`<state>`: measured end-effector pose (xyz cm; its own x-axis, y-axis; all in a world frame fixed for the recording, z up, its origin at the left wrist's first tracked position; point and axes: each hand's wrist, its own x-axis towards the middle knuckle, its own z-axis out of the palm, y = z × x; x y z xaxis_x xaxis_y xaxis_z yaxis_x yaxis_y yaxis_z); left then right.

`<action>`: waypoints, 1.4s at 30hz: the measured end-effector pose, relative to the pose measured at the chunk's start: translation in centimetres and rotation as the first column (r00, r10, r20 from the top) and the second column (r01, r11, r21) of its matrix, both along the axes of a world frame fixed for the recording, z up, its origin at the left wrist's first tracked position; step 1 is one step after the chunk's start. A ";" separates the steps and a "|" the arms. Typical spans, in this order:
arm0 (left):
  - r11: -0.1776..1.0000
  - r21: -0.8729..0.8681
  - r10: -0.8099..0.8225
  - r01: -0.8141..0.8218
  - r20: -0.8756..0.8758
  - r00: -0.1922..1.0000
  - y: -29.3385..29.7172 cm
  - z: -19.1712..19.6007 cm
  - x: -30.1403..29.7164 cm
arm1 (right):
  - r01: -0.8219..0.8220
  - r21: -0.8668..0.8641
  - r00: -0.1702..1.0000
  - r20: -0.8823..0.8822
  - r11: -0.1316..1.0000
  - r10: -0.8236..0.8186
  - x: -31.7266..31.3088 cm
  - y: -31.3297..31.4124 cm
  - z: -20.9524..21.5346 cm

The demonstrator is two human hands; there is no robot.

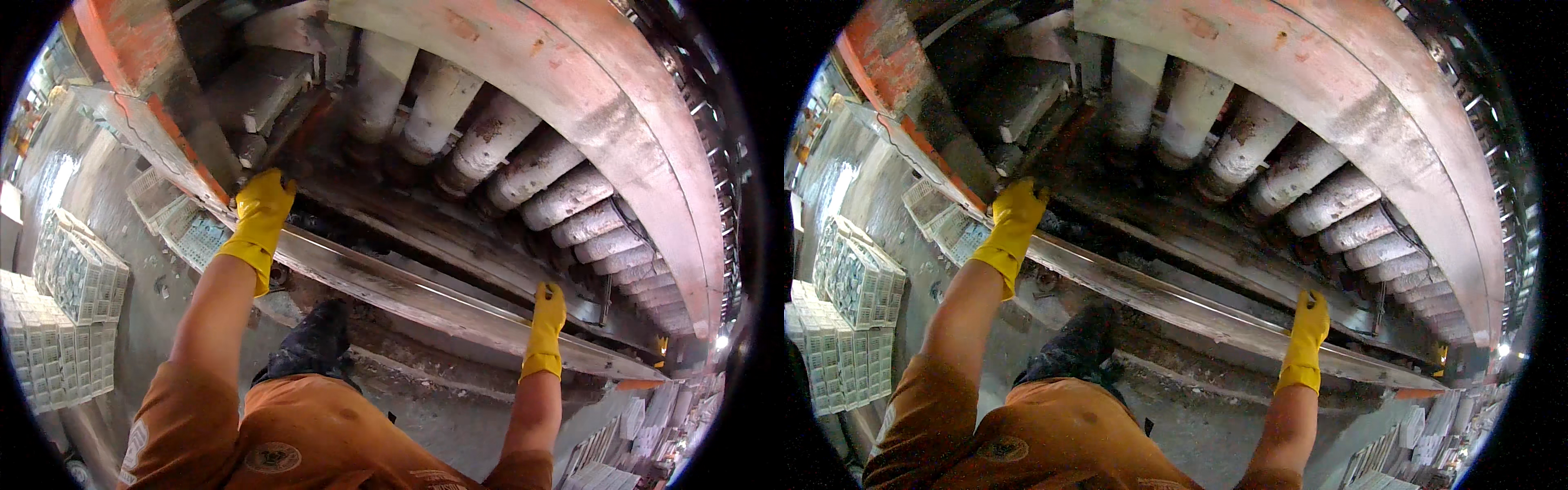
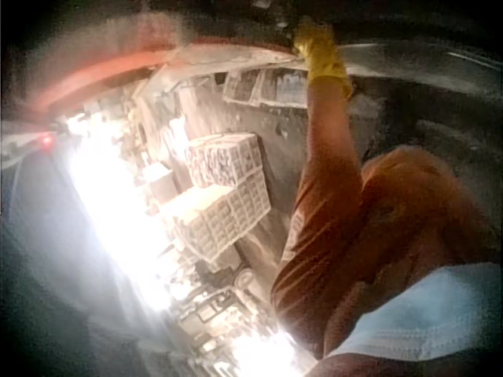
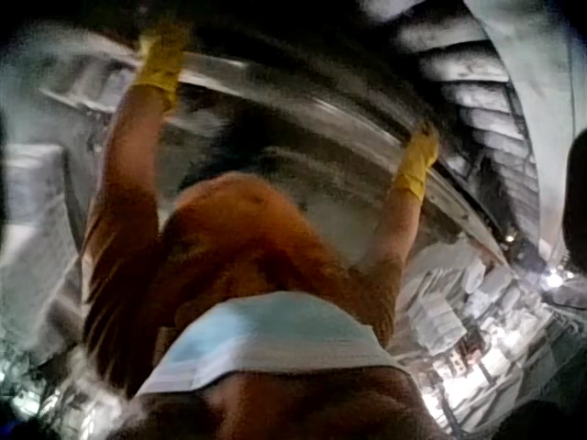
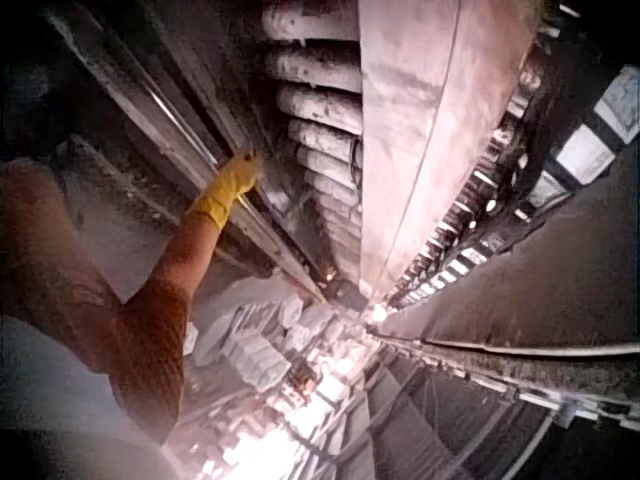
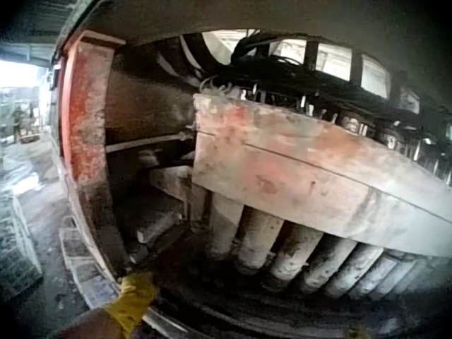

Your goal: The person operates a conveyor belt system in a factory, placing white rectangular blocks onto the moving belt and adjusting the belt's position. The person wears yellow gloves and uses a metal bar to manipulate the blocks and the belt.

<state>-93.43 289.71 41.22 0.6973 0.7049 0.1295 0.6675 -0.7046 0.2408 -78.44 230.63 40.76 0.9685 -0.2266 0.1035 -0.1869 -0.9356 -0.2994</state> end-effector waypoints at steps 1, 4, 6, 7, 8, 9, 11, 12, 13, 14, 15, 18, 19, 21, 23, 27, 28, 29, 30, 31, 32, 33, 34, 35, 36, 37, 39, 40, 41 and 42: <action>1.000 -0.008 -0.004 0.004 0.001 1.000 0.1 0.0 0.4 | -0.029 0.038 0.999 0.019 0.999 0.028 0.5 -0.1 -0.2; 1.000 -0.023 -0.009 0.009 -0.022 1.000 0.3 -0.1 1.4 | 0.046 0.093 0.999 -0.025 0.995 -0.044 1.7 -0.3 -0.4; 1.000 0.000 -0.009 0.009 -0.044 0.999 0.3 -0.2 1.8 | 0.021 0.078 1.000 -0.017 0.997 -0.020 2.5 -0.5 -0.5; 1.000 -0.022 -0.001 0.001 -0.037 0.999 0.4 -0.2 2.0 | 0.042 0.105 0.998 -0.043 0.994 -0.038 2.9 -0.6 -0.7; 0.999 -0.033 0.010 -0.011 -0.034 0.999 0.4 -0.2 2.3 | 0.061 0.133 0.997 -0.064 0.989 -0.053 3.3 -0.7 -0.9; 0.999 -0.044 0.021 -0.022 -0.032 0.999 0.4 -0.1 2.5 | 0.066 0.177 0.995 -0.082 0.982 -0.052 3.7 -0.9 -1.2; 0.999 -0.029 0.028 -0.029 -0.045 0.999 0.4 -0.1 2.7 | 0.042 0.115 0.997 -0.069 0.993 -0.034 4.4 -1.2 -1.7; 0.999 -0.026 0.020 -0.021 -0.057 0.998 0.4 0.0 2.8 | 0.066 0.079 0.995 -0.085 0.995 -0.059 4.6 -1.4 -1.9; 0.999 -0.027 0.015 -0.017 -0.051 0.999 0.4 0.0 2.9 | 0.035 0.082 0.997 -0.067 0.996 -0.029 4.7 -1.5 -1.9; 1.000 -0.031 0.003 -0.004 -0.051 0.999 0.4 0.0 2.9 | 0.044 0.075 0.997 -0.072 0.996 -0.038 4.7 -1.6 -1.9; 1.000 -0.027 0.000 -0.001 -0.051 0.999 0.4 0.0 2.9 | 0.058 0.071 0.995 -0.081 0.996 -0.053 4.6 -1.7 -1.9; 1.000 -0.029 0.004 -0.006 -0.054 0.999 0.4 -0.1 2.5 | 0.035 0.109 0.994 -0.103 0.993 -0.024 4.0 -1.7 -1.6; 0.999 -0.047 0.002 -0.005 -0.062 0.998 0.4 -0.2 2.3 | 0.019 0.040 0.996 -0.090 0.999 -0.015 3.6 -1.8 -1.6; 0.998 -0.055 0.009 -0.013 -0.080 0.997 0.6 -0.3 1.9 | -0.043 -0.033 0.998 -0.050 0.999 0.041 2.7 -2.0 -1.6; 0.983 -0.179 0.026 -0.051 -0.137 0.990 0.7 -0.3 1.2 | -0.028 -0.081 0.998 -0.062 0.996 0.023 1.8 -1.9 -2.0; 0.988 0.008 -0.144 0.156 -0.333 0.932 -1.2 -0.9 -0.7 | 0.011 0.346 0.993 -0.117 0.938 0.032 0.0 -3.4 -2.4; 0.998 -0.058 -0.025 0.021 -0.065 0.998 -1.8 -1.2 -0.8 | 0.063 0.253 0.996 -0.073 0.965 -0.046 -0.8 -4.2 -2.7; 1.000 -0.026 -0.005 0.006 0.035 0.999 -2.1 -1.7 -1.4 | -0.012 0.232 0.998 -0.065 0.973 0.028 -1.5 -5.1 -3.1; 1.000 -0.021 -0.019 0.023 0.145 0.989 -2.5 -1.9 -1.9 | -0.031 0.159 0.998 -0.053 0.987 0.039 -1.8 -6.0 -3.4; 1.000 -0.011 -0.021 0.023 0.161 0.987 -2.4 -2.4 -2.3 | -0.057 0.158 0.997 -0.037 0.986 0.064 -2.2 -6.4 -4.2; 1.000 -0.008 -0.011 0.012 0.159 0.987 -2.7 -2.2 -3.2 | -0.062 0.157 0.997 -0.032 0.986 0.068 -2.3 -7.4 -4.9; 0.999 -0.032 -0.005 0.009 0.142 0.990 -2.7 -2.5 -3.2 | -0.056 0.156 0.998 -0.017 0.986 0.059 -2.3 -8.1 -5.4; 0.999 -0.046 -0.014 0.021 0.148 0.989 -2.8 -2.3 -3.5 | -0.095 0.125 0.995 0.026 0.988 0.093 -2.1 -8.7 -6.2; 0.998 -0.058 -0.015 0.023 0.145 0.989 -2.7 -2.1 -3.6 | -0.142 0.121 0.988 0.085 0.982 0.133 -1.8 -9.2 -6.8; 0.997 -0.071 -0.016 0.026 0.141 0.990 -2.7 -1.9 -3.9 | -0.188 0.112 0.975 0.143 0.976 0.171 -1.5 -9.5 -7.4; 0.998 -0.055 -0.015 0.022 0.126 0.992 -2.8 -1.8 -4.0 | -0.199 0.253 0.980 0.062 0.947 0.189 -1.2 -10.2 -7.5; 1.000 -0.026 -0.015 0.017 0.091 0.996 -3.2 -1.5 -4.2 | -0.197 0.198 0.980 0.017 0.960 0.198 -0.9 -10.8 -7.9; 1.000 -0.017 -0.022 0.024 0.074 0.997 -3.3 -1.5 -4.3 | -0.195 0.171 0.980 -0.003 0.966 0.199 -0.8 -11.0 -7.9; 1.000 -0.015 -0.019 0.021 0.073 0.997 -3.3 -1.4 -4.4 | -0.195 0.152 0.980 0.080 0.969 0.184 -1.0 -11.0 -8.2; 0.999 -0.020 -0.023 0.025 0.069 0.997 -3.4 -1.4 -4.6 | -0.176 0.189 0.984 0.066 0.966 0.166 -1.1 -11.0 -8.3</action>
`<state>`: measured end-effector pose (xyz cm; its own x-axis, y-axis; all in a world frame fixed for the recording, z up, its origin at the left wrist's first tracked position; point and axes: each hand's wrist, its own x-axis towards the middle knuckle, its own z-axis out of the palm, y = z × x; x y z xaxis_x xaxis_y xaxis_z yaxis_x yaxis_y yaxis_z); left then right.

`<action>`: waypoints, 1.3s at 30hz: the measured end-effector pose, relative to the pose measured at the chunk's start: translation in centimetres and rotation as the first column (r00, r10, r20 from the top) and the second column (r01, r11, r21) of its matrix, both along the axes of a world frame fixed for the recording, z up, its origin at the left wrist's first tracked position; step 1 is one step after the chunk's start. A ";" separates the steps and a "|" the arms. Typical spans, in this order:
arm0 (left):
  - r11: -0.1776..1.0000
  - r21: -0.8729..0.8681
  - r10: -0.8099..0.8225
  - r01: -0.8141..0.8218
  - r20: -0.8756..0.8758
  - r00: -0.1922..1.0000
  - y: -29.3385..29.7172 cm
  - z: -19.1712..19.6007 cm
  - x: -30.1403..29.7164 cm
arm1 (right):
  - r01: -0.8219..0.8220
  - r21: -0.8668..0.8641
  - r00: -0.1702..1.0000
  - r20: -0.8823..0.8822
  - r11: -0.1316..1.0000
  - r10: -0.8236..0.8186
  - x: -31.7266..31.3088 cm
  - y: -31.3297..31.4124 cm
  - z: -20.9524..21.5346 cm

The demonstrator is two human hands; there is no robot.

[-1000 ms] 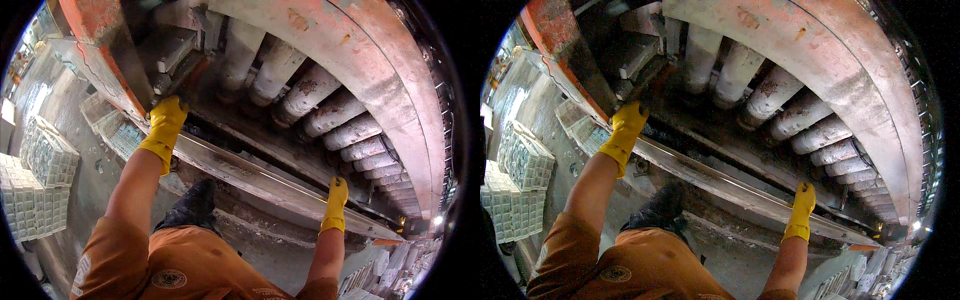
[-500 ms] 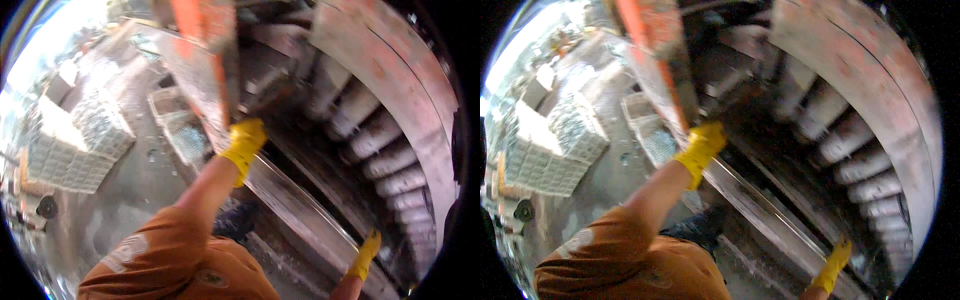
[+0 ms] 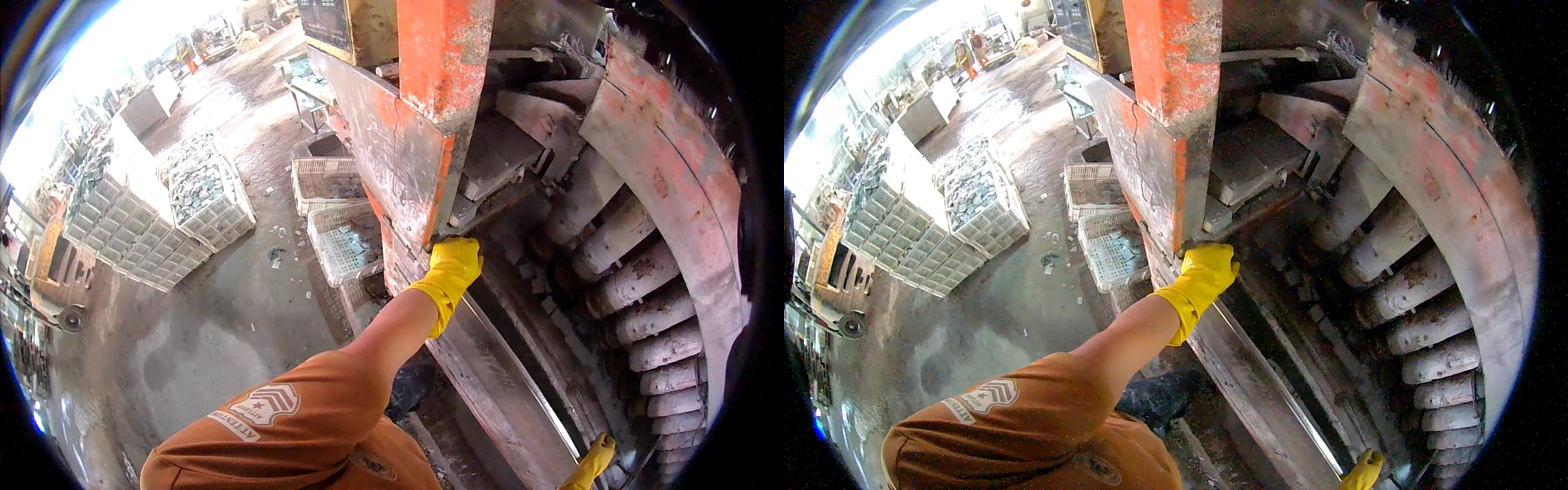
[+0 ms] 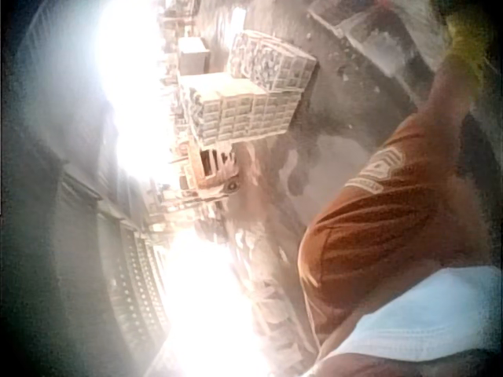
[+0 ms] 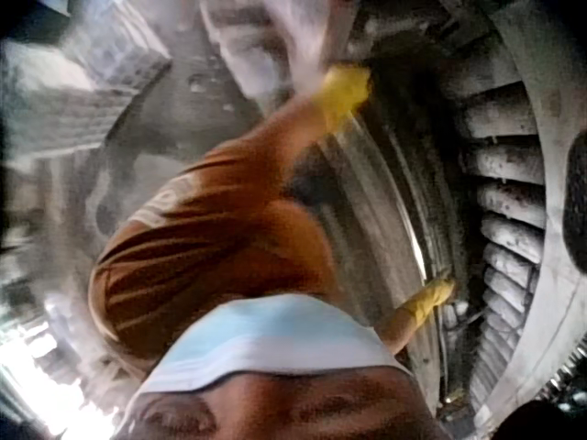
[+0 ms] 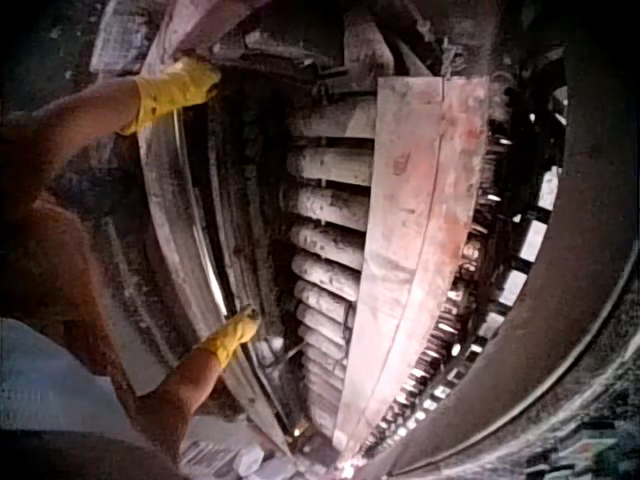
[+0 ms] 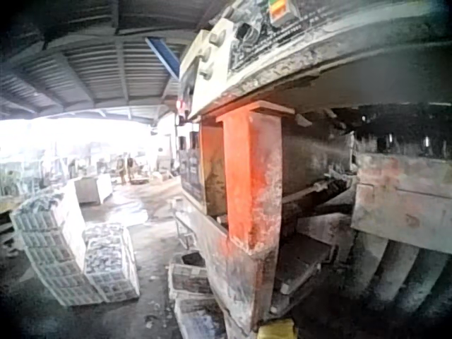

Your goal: The person operates a conveyor belt system in a factory, placing white rectangular blocks onto the moving belt and adjusting the belt's position. The person wears yellow gloves and uses a metal bar to manipulate the blocks and the belt.

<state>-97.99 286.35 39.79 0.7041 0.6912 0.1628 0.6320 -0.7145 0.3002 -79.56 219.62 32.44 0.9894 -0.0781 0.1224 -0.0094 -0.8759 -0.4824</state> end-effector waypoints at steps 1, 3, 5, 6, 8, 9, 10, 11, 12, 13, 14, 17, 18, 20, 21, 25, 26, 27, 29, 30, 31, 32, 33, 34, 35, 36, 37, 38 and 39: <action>1.000 -0.009 0.002 -0.002 -0.018 1.000 0.0 0.0 0.0 | 0.017 0.034 1.000 -0.020 0.999 -0.016 -0.2 0.0 -0.1; 1.000 -0.028 -0.003 0.003 -0.011 1.000 0.0 -0.1 -0.2 | 0.035 0.089 0.998 -0.053 0.995 -0.031 -0.5 -0.1 -0.3; 0.999 -0.037 0.000 0.000 -0.003 1.000 0.0 -0.3 -0.2 | 0.039 0.131 0.997 -0.078 0.991 -0.029 -0.7 -0.3 -0.4; 0.999 -0.034 0.002 -0.002 0.008 1.000 0.0 -0.4 -0.2 | 0.023 0.120 0.997 -0.072 0.992 -0.014 -0.7 -0.4 -0.4; 1.000 -0.015 -0.004 0.005 0.055 0.998 0.0 -0.8 -0.3 | -0.010 0.098 0.998 -0.060 0.995 0.016 -0.6 -0.5 -0.4; 1.000 0.001 -0.014 0.014 0.091 0.996 0.0 -1.0 -0.4 | -0.010 0.084 0.999 -0.049 0.996 0.015 -0.6 -0.6 -0.5; 1.000 0.008 -0.022 0.021 0.112 0.993 0.0 -1.1 -0.5 | -0.011 0.070 0.999 -0.039 0.997 0.013 -0.7 -0.7 -0.6; 1.000 0.013 -0.019 0.018 0.123 0.992 0.0 -1.3 -0.5 | -0.010 0.056 1.000 -0.028 0.998 0.012 -0.8 -0.7 -0.6; 1.000 0.007 -0.014 0.013 0.119 0.993 0.1 -1.4 -0.5 | 0.002 0.074 1.000 -0.016 0.997 0.000 -0.9 -0.7 -0.8; 1.000 0.002 -0.009 0.009 0.116 0.993 0.1 -1.4 -0.6 | 0.013 0.093 1.000 -0.004 0.996 -0.013 -1.1 -0.7 -0.9; 1.000 -0.004 -0.009 0.009 0.127 0.992 0.1 -1.4 -0.6 | 0.025 0.110 1.000 0.007 0.994 -0.026 -1.2 -0.7 -1.1; 1.000 -0.008 -0.012 0.014 0.146 0.989 -0.1 -1.2 -0.8 | 0.000 0.153 1.000 -0.015 0.988 0.003 -1.2 -0.7 -1.1; 1.000 -0.001 -0.015 0.015 0.142 0.990 -0.2 -1.2 -0.8 | 0.010 0.121 1.000 -0.018 0.993 -0.008 -1.1 -0.8 -1.0; 1.000 0.007 -0.022 0.021 0.143 0.990 -0.3 -1.1 -0.9 | 0.031 0.058 0.999 -0.020 0.998 -0.030 -1.1 -0.8 -0.9; 1.000 0.007 -0.026 0.025 0.146 0.989 -0.3 -1.1 -0.9 | 0.046 0.055 0.998 -0.037 0.997 -0.044 -1.2 -0.8 -0.7; 0.999 0.031 -0.021 0.016 0.165 0.986 -0.3 -1.5 -0.8 | 0.071 0.067 0.997 -0.027 0.995 -0.069 -2.0 -0.6 -0.6; 0.999 0.040 -0.024 0.018 0.171 0.985 -0.3 -1.6 -0.8 | 0.068 0.101 0.998 -0.022 0.993 -0.066 -2.2 -0.5 -0.7; 0.999 0.048 -0.027 0.019 0.176 0.984 -0.3 -1.7 -0.8 | 0.083 0.064 0.996 -0.018 0.994 -0.082 -2.2 -0.5 -0.8; 0.998 0.062 -0.030 0.018 0.188 0.982 -0.3 -1.8 -0.8 | 0.114 0.037 0.993 -0.042 0.993 -0.112 -2.2 -0.6 -0.9; 0.998 0.068 -0.029 0.017 0.194 0.981 -0.3 -1.8 -0.8 | 0.091 0.039 0.996 -0.026 0.995 -0.090 -2.1 -0.7 -1.0; 0.998 0.061 -0.025 0.015 0.173 0.985 -0.4 -1.8 -0.8 | 0.068 0.040 0.998 -0.010 0.997 -0.068 -1.9 -0.7 -1.0; 0.999 0.041 -0.021 0.014 0.172 0.985 -0.4 -1.8 -0.8 | 0.045 0.040 0.999 0.006 0.998 -0.045 -1.9 -0.8 -0.9; 1.000 0.010 -0.013 0.011 0.144 0.990 -0.5 -1.7 -0.8 | 0.052 0.018 0.998 0.019 0.999 -0.052 -1.9 -0.8 -0.8; 1.000 -0.006 -0.008 0.009 0.142 0.990 -0.5 -1.7 -0.7 | 0.059 -0.004 0.998 0.033 0.998 -0.059 -1.9 -0.8 -0.7; 1.000 -0.003 -0.012 0.012 0.131 0.991 -0.5 -1.7 -0.7 | 0.066 -0.026 0.997 0.048 0.998 -0.064 -2.0 -0.7 -0.5; 1.000 0.015 -0.019 0.017 0.146 0.989 -0.5 -1.7 -0.7 | 0.076 -0.010 0.997 -0.001 0.997 -0.076 -2.2 -0.5 -0.2; 0.999 0.032 -0.026 0.021 0.161 0.987 -0.5 -1.7 -0.6 | 0.086 0.004 0.995 -0.050 0.996 -0.086 -2.3 -0.4 0.1; 0.999 0.031 -0.023 0.018 0.163 0.986 -0.4 -1.7 -0.6 | 0.097 0.018 0.991 -0.099 0.995 -0.095 -2.5 -0.2 0.3; 0.999 0.030 -0.019 0.015 0.166 0.986 -0.4 -1.7 -0.6 | 0.079 0.031 0.995 -0.070 0.996 -0.076 -2.6 0.1 0.5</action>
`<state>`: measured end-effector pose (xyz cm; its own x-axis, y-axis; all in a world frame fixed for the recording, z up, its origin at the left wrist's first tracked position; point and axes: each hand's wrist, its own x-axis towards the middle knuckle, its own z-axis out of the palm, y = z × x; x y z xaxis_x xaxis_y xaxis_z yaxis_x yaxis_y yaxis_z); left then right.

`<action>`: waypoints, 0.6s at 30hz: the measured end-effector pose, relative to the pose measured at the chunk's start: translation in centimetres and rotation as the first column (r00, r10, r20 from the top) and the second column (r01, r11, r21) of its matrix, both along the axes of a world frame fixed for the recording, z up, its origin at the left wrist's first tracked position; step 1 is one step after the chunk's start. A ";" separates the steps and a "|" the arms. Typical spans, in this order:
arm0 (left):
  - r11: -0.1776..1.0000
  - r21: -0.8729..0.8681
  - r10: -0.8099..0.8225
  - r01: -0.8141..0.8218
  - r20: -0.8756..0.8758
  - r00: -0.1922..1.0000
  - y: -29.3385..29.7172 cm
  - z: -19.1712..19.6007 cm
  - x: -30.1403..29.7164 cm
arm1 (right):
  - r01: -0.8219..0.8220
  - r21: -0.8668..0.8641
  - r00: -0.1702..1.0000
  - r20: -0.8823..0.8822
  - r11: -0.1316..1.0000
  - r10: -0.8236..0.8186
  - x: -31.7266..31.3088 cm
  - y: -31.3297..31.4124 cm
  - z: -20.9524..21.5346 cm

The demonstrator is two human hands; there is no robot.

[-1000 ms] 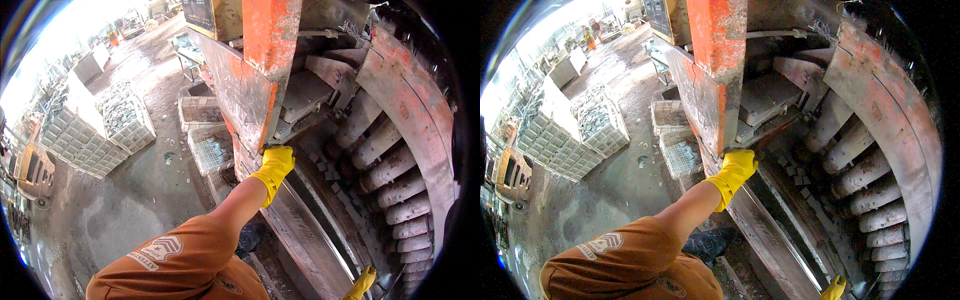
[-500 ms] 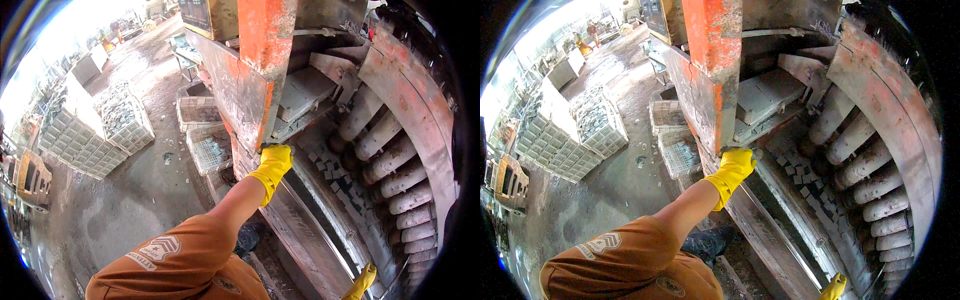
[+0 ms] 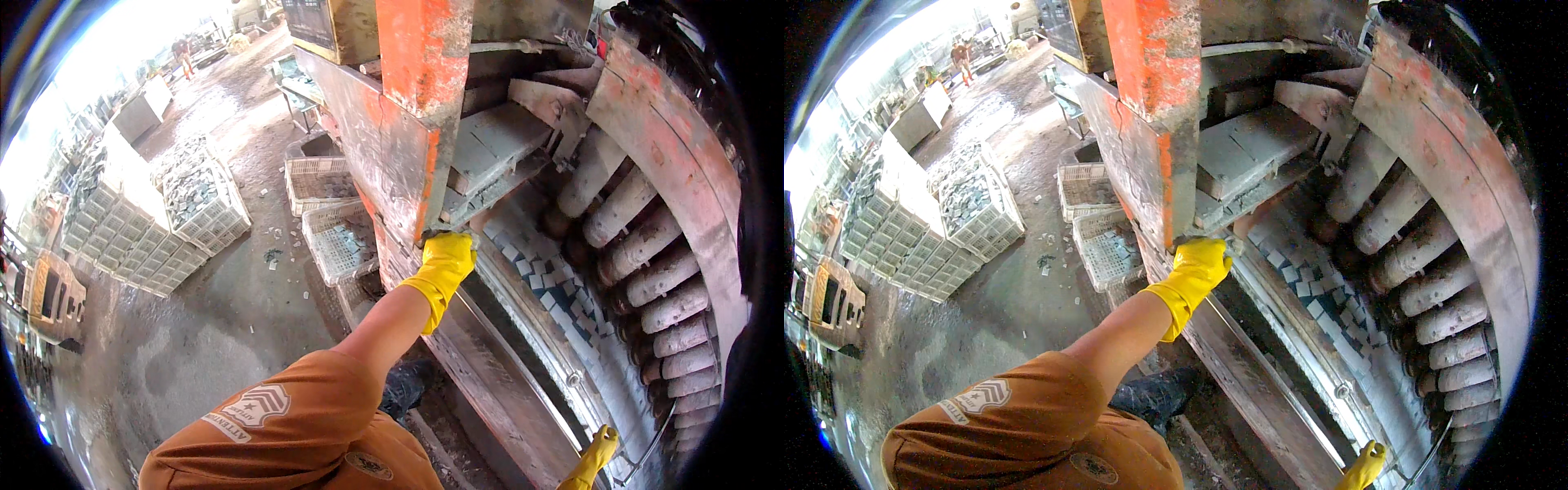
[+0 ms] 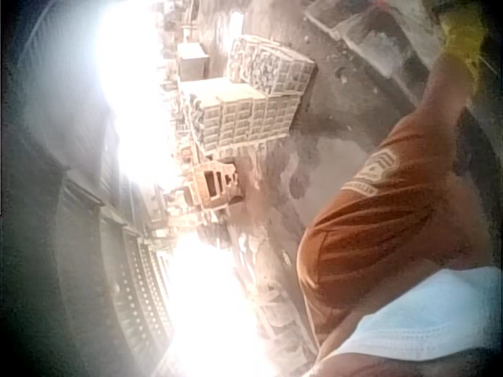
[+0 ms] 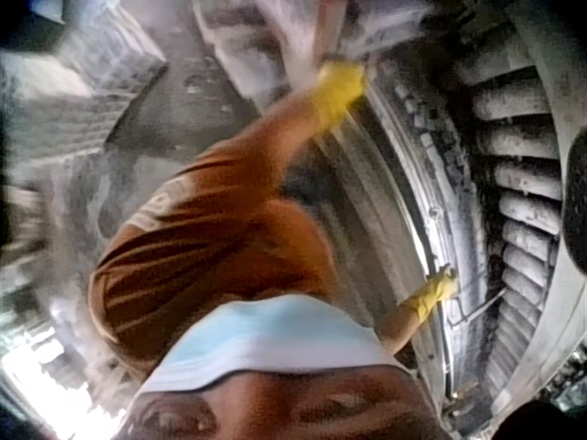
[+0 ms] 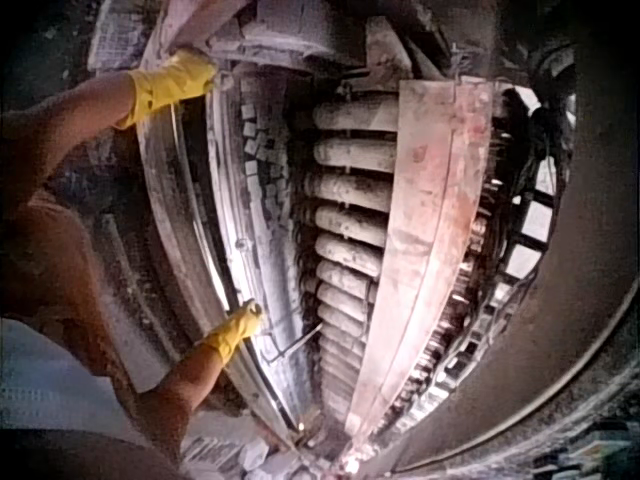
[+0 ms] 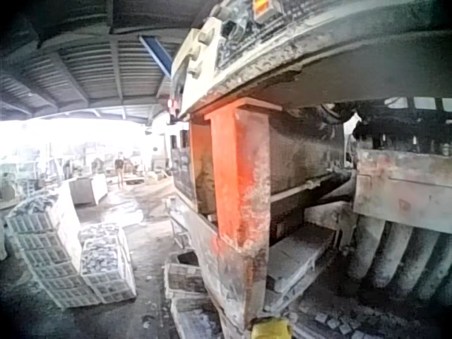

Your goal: The person operates a conveyor belt system in a factory, placing white rectangular blocks onto the moving belt and adjusting the belt's position. The person wears yellow gloves and uses a metal bar to manipulate the blocks and the belt.

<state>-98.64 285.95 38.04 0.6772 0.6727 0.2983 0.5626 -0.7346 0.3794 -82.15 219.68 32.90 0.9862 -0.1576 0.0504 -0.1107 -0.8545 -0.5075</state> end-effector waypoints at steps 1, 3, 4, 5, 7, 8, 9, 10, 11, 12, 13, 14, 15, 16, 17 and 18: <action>1.000 -0.001 0.003 -0.003 0.002 1.000 0.0 0.0 0.0 | -0.018 0.010 0.999 0.029 1.000 0.018 -0.1 0.3 0.1; 1.000 0.019 -0.002 0.002 0.010 1.000 0.0 -0.1 -0.1 | -0.024 0.023 0.998 0.057 0.999 0.022 -0.5 0.6 0.2; 1.000 0.029 -0.002 0.001 0.023 1.000 -0.1 -0.2 -0.1 | -0.011 0.028 0.998 0.057 1.000 0.010 -0.7 0.8 0.2; 0.999 0.051 0.000 -0.002 0.051 0.999 -0.2 -0.2 -0.1 | 0.003 0.050 0.999 0.044 0.999 -0.006 -1.0 0.9 0.2; 0.996 0.088 0.001 -0.011 0.116 0.993 -0.4 -0.2 -0.2 | 0.004 0.041 0.999 0.050 0.999 -0.006 -1.3 1.2 0.4; 0.997 0.071 0.006 -0.013 0.102 0.995 -0.5 -0.1 -0.3 | 0.010 0.044 0.998 0.065 0.999 -0.013 -1.5 1.4 0.5; 0.999 0.047 0.006 -0.010 0.079 0.997 -0.5 -0.1 -0.3 | 0.009 0.056 0.997 0.079 0.998 -0.013 -1.7 1.5 0.6; 0.999 0.032 0.011 -0.013 0.068 0.998 -0.6 0.0 -0.4 | 0.023 0.038 0.998 0.060 0.999 -0.025 -1.8 1.6 0.7; 0.999 0.043 0.009 -0.013 0.072 0.997 -0.7 0.0 -0.5 | 0.030 0.027 0.999 0.040 0.999 -0.031 -1.9 1.7 0.9; 0.998 0.064 0.013 -0.018 0.089 0.996 -0.8 0.0 -0.5 | 0.036 0.017 0.999 0.020 0.999 -0.037 -2.0 1.7 1.0; 0.997 0.075 0.018 -0.026 0.097 0.995 -0.8 0.1 -0.6 | 0.034 0.029 0.999 0.020 0.999 -0.034 -2.0 1.7 1.1; 0.996 0.089 0.008 -0.017 0.106 0.994 -0.8 0.1 -0.6 | 0.031 0.040 0.999 0.020 0.999 -0.032 -2.1 1.7 1.1; 0.995 0.094 0.000 -0.010 0.106 0.994 -0.8 0.1 -0.6 | 0.029 0.060 0.999 0.013 0.998 -0.030 -2.1 1.6 1.1; 0.995 0.100 -0.006 -0.004 0.106 0.994 -0.8 0.1 -0.7 | 0.018 0.013 0.999 0.029 1.000 -0.019 -2.2 1.6 1.1; 0.995 0.095 -0.005 -0.002 0.075 0.997 -0.8 0.1 -0.6 | 0.009 -0.026 0.999 0.037 1.000 -0.008 -2.2 1.6 1.0; 0.996 0.090 -0.002 -0.002 0.043 0.999 -0.7 0.1 -0.7 | 0.000 -0.065 0.999 0.045 0.998 0.003 -2.3 1.7 1.0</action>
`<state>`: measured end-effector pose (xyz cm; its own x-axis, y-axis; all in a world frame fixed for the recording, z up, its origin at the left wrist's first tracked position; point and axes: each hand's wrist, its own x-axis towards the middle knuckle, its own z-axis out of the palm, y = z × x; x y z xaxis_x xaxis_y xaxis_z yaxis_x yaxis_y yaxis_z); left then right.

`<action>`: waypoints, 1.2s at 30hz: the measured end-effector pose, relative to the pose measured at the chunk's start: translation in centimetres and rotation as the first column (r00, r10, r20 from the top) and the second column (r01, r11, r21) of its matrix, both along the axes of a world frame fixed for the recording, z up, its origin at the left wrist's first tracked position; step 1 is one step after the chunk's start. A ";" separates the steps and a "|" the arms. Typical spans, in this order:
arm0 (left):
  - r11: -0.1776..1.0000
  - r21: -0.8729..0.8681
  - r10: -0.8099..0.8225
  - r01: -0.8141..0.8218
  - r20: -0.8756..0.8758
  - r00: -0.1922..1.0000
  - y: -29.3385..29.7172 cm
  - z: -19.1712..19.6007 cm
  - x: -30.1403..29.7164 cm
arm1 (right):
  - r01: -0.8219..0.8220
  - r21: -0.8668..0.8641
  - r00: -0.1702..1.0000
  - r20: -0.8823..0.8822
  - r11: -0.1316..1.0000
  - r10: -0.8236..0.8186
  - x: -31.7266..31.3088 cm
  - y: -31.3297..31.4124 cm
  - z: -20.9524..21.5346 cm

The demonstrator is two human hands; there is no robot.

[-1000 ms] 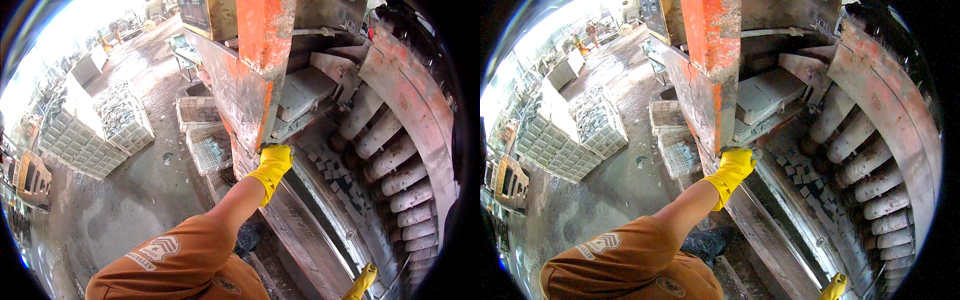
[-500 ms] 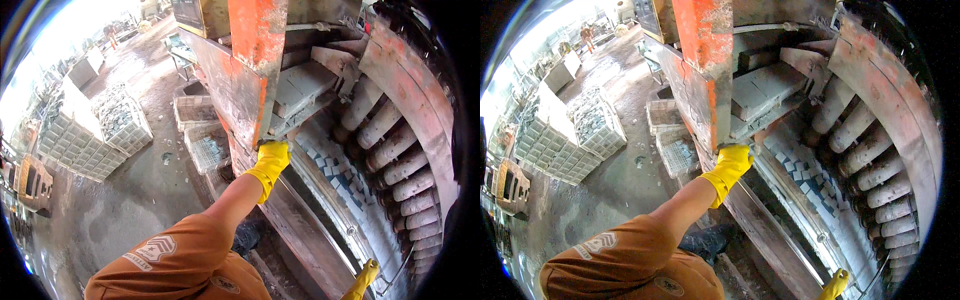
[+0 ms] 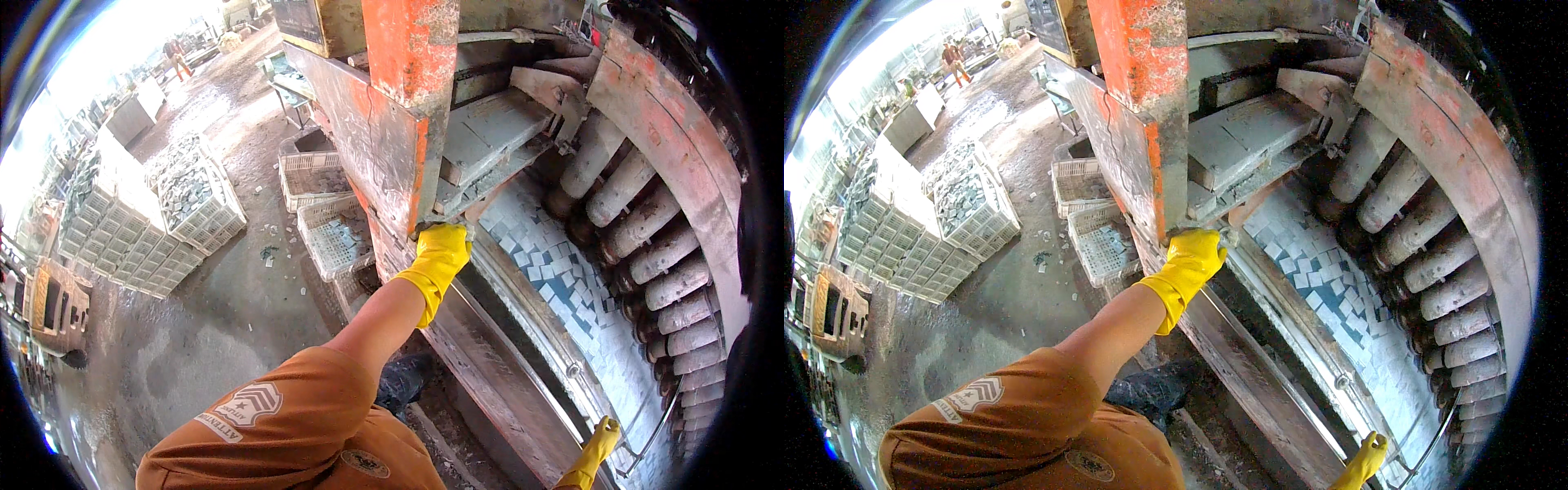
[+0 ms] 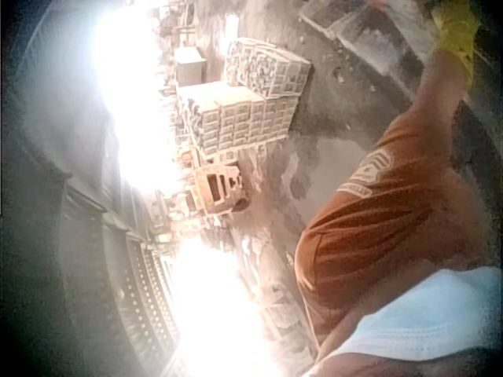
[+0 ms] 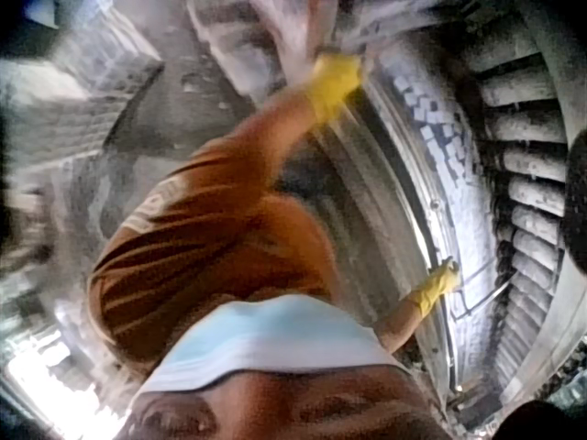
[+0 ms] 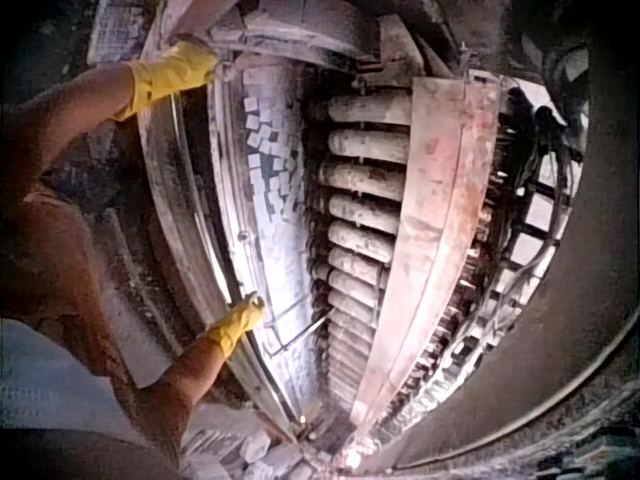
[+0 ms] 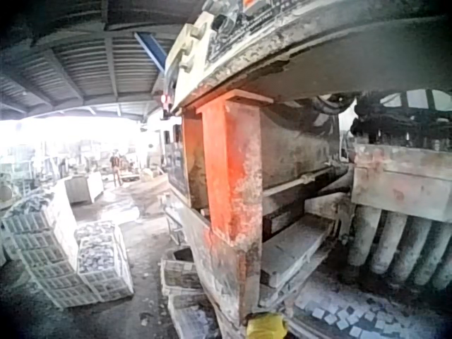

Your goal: The person operates a conveyor belt system in a factory, placing white rectangular blocks onto the moving belt and adjusting the belt's position. The person wears yellow gloves and uses a metal bar to manipulate the blocks and the belt.

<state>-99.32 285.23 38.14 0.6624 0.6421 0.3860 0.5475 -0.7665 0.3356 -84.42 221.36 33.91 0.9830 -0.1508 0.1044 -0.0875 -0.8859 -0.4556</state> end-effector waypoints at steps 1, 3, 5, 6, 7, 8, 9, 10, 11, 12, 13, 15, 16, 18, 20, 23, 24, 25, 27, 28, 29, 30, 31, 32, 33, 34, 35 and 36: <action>1.000 -0.005 0.004 -0.004 -0.032 0.999 0.1 0.0 0.0 | 0.031 0.012 0.999 0.007 0.999 -0.031 -0.1 0.1 0.0; 1.000 -0.022 -0.004 0.002 -0.064 0.998 0.1 0.0 0.0 | 0.088 0.055 0.996 0.014 0.995 -0.089 -0.4 0.4 0.1; 0.999 -0.044 0.005 -0.009 -0.099 0.995 0.1 0.1 0.0 | 0.061 0.007 0.998 -0.021 0.998 -0.061 -0.2 0.8 0.5; 0.998 -0.058 0.014 -0.021 -0.116 0.993 0.0 0.1 0.0 | 0.051 -0.010 0.998 -0.040 0.999 -0.051 -0.5 0.8 0.8; 0.998 -0.067 0.010 -0.018 -0.119 0.993 -0.1 0.1 0.1 | -0.014 -0.155 1.000 -0.026 0.988 0.010 -0.6 0.5 1.4; 1.000 -0.017 0.020 -0.022 -0.104 0.994 0.0 0.1 0.0 | -0.004 -0.063 0.998 -0.070 0.998 0.000 -0.8 0.9 1.3; 0.999 -0.052 0.011 -0.015 -0.087 0.996 0.1 0.0 -0.3 | 0.027 -0.034 0.997 -0.073 0.999 -0.030 -1.0 0.9 1.5; 0.993 -0.113 0.018 -0.035 -0.145 0.989 0.3 0.0 -0.3 | 0.074 0.004 0.990 -0.121 0.997 -0.073 -1.0 1.2 1.5; 0.999 -0.033 0.024 -0.026 -0.066 0.998 0.6 0.0 -0.3 | 0.125 0.015 0.981 -0.148 0.992 -0.122 -0.8 1.6 1.6; 1.000 0.014 0.005 -0.003 -0.140 0.990 0.7 -0.2 -0.6 | 0.098 -0.070 0.986 -0.124 0.993 -0.107 -1.0 1.7 1.8; 0.996 -0.094 -0.017 0.002 -0.167 0.986 1.1 -0.2 -0.8 | 0.128 -0.160 0.973 -0.172 0.979 -0.156 -1.0 2.1 2.2; 1.000 -0.007 -0.006 0.005 -0.149 0.989 1.8 -0.1 -0.8 | 0.175 -0.111 0.966 -0.171 0.978 -0.193 -1.3 3.2 2.5; 1.000 0.011 -0.003 0.005 -0.151 0.989 1.9 -0.1 -1.0 | 0.210 -0.018 0.957 -0.200 0.978 -0.209 -1.7 3.6 3.1; 0.999 0.043 -0.007 0.012 -0.124 0.992 2.3 0.1 -1.1 | 0.270 0.095 0.941 -0.235 0.958 -0.242 -2.2 5.0 3.9; 1.000 0.019 -0.012 0.016 -0.170 0.985 2.7 0.4 -1.0 | 0.250 0.099 0.947 -0.234 0.963 -0.222 -2.3 5.9 4.7; 0.999 -0.033 0.014 -0.026 -0.320 0.947 3.3 0.9 -0.6 | 0.277 0.125 0.935 -0.263 0.953 -0.237 -2.1 6.8 5.4; 0.999 -0.027 0.015 -0.025 -0.319 0.948 3.4 1.0 -0.6 | 0.257 0.103 0.941 -0.252 0.961 -0.225 -2.0 6.9 5.6; 0.999 -0.037 0.012 -0.024 -0.312 0.950 3.4 1.0 -0.6 | 0.245 0.100 0.944 -0.249 0.964 -0.214 -2.0 7.1 5.7; 0.999 -0.032 0.013 -0.022 -0.281 0.960 3.5 1.0 -0.5 | 0.239 0.103 0.947 -0.246 0.965 -0.208 -1.9 7.3 6.0; 1.000 -0.021 0.012 -0.019 -0.276 0.961 3.5 1.0 -0.5 | 0.246 0.108 0.945 -0.247 0.963 -0.213 -1.9 7.5 6.1; 1.000 -0.024 0.007 -0.014 -0.272 0.962 3.5 1.0 -0.4 | 0.251 0.114 0.944 -0.249 0.961 -0.217 -1.9 7.6 6.2; 1.000 -0.026 0.001 -0.008 -0.267 0.964 3.6 0.9 -0.4 | 0.279 0.167 0.941 -0.244 0.946 -0.234 -2.1 7.8 6.2; 1.000 -0.019 0.006 -0.011 -0.260 0.966 3.6 0.8 -0.4 | 0.269 0.143 0.944 -0.238 0.952 -0.231 -2.0 7.9 6.3; 1.000 -0.023 0.001 -0.007 -0.260 0.966 3.7 0.8 -0.3 | 0.273 0.140 0.940 -0.247 0.952 -0.233 -2.1 7.9 6.4; 1.000 -0.017 0.005 -0.010 -0.258 0.966 3.7 0.7 -0.3 | 0.276 0.137 0.937 -0.257 0.951 -0.235 -2.0 8.0 6.5; 1.000 -0.010 0.010 -0.013 -0.255 0.967 3.7 0.7 -0.3 | 0.282 0.165 0.937 -0.261 0.945 -0.234 -2.0 8.0 6.5; 1.000 -0.017 0.007 -0.011 -0.263 0.965 3.7 0.6 -0.3 | 0.271 0.140 0.939 -0.255 0.952 -0.230 -2.0 8.0 6.4; 1.000 -0.024 0.004 -0.010 -0.270 0.963 3.7 0.6 -0.3 | 0.260 0.136 0.943 -0.248 0.956 -0.221 -1.9 8.0 6.4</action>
<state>-99.59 288.95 38.73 0.7352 0.6543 0.1772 0.6258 -0.7556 0.1935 -86.33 229.36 40.29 0.9094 -0.3819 -0.1646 -0.4075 -0.7395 -0.5357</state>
